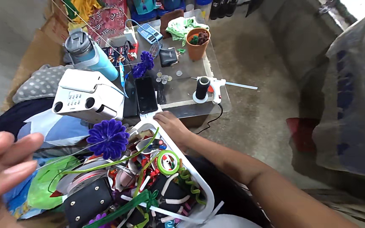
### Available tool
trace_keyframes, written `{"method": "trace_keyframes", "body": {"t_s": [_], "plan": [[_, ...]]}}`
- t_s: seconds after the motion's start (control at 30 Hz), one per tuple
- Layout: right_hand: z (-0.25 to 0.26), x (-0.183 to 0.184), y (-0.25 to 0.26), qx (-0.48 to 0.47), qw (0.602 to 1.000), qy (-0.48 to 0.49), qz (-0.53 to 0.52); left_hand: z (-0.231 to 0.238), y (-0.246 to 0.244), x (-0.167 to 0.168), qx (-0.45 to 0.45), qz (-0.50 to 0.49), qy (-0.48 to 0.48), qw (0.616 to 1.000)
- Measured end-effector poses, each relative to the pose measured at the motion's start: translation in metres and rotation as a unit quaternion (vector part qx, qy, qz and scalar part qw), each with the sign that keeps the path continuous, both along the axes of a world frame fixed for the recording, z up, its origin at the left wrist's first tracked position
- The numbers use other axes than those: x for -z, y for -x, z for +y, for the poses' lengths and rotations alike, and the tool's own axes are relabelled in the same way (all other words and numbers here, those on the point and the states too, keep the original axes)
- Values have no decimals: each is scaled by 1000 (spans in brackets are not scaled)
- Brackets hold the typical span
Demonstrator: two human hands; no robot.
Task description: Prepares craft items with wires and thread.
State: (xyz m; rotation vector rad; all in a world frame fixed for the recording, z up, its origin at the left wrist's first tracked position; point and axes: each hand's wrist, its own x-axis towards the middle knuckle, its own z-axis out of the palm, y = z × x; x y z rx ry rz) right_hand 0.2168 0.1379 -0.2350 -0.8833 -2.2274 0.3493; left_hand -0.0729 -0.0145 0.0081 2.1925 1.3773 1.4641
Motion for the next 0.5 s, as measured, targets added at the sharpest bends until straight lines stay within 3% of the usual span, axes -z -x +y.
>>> {"method": "trace_keyframes", "body": {"t_s": [0.1,0.2,0.3,0.37,0.5], "plan": [[0,9,-3,46,995,16,-82,21,-18,0,44,23,-6,999],[1,3,-10,7,997,66,-32,56,-107,-26,7,85,-41,996],[-4,-10,-28,117,991,34,61,86,-136,-31,2,165,-62,984],[-2,-23,-44,194,979,44,49,107,-137,-19,16,172,-65,983],[13,-46,-54,260,940,210,-68,137,-162,-6,34,189,-52,980]]}}
